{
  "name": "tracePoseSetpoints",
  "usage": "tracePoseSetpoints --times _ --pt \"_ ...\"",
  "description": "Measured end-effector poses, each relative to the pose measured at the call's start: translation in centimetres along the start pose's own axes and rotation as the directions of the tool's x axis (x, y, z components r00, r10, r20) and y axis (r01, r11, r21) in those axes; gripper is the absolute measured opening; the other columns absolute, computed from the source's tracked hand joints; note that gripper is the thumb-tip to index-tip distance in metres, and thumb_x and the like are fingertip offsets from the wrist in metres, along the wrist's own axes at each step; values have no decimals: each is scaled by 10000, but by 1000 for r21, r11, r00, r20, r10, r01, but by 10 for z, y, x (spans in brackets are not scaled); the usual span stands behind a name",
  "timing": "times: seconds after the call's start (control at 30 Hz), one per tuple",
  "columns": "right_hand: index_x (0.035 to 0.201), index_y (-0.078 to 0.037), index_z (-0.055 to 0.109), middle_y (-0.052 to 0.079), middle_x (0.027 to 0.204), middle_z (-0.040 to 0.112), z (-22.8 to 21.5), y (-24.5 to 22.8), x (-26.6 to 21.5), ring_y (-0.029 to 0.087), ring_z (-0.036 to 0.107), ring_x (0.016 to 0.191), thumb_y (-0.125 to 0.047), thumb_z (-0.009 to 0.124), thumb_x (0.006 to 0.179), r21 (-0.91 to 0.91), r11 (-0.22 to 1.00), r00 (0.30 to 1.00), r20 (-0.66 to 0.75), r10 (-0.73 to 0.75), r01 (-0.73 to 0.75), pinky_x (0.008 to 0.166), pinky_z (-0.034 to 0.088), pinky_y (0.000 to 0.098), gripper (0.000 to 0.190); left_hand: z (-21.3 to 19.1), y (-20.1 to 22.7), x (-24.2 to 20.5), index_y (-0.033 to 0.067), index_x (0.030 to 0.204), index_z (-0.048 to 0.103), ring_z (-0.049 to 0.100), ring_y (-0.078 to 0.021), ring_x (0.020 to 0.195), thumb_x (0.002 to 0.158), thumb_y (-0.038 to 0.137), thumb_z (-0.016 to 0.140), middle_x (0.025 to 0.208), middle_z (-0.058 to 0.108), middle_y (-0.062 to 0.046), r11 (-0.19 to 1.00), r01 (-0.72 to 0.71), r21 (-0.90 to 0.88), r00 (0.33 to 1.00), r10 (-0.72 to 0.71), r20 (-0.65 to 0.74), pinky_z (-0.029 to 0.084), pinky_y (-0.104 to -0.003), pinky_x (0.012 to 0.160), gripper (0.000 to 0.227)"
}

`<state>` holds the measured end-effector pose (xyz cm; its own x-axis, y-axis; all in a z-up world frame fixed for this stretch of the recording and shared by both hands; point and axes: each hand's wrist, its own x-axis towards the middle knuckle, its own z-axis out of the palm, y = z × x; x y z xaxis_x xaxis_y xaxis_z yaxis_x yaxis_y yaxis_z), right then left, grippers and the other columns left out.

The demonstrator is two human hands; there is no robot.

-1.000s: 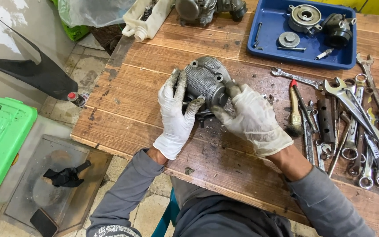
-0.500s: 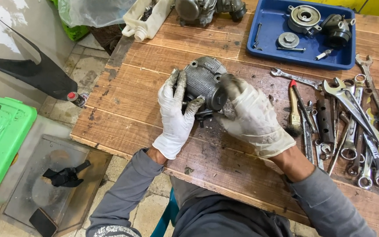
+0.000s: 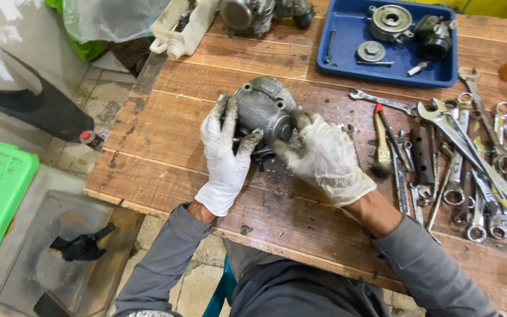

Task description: The person holds a metallic engine cylinder block with gloved hands, rotating it to inspect the internal bore and exterior surfaces. They then pick up a separate cylindrical metal component and align it with the cylinder block, appearing to fit it into place on the workbench.

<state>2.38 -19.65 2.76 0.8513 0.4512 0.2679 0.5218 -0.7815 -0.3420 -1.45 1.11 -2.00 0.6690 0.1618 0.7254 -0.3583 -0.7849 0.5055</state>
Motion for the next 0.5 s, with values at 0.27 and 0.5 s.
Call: tracePoseSetpoints --times 0.27,0.5 --pt "1412 -89 497 164 1140 637 3 -4 0 395 715 1004 -490 736 836 -16 997 996 -29 -79 78 821 585 550 741 -2 1 -1 133 1523 490 379 -341 1426 964 561 636 1540 410 -152 999 27 -32 999 -27 19 296 -439 1226 719" --pt "1408 -96 539 165 1181 616 22 12 1 360 696 1028 -438 633 963 -25 989 986 -74 -146 145 834 584 513 568 -2 3 0 109 1515 490 353 -340 1431 971 537 646 1541 393 -154 999 44 -28 999 -43 22 304 -442 1221 710"
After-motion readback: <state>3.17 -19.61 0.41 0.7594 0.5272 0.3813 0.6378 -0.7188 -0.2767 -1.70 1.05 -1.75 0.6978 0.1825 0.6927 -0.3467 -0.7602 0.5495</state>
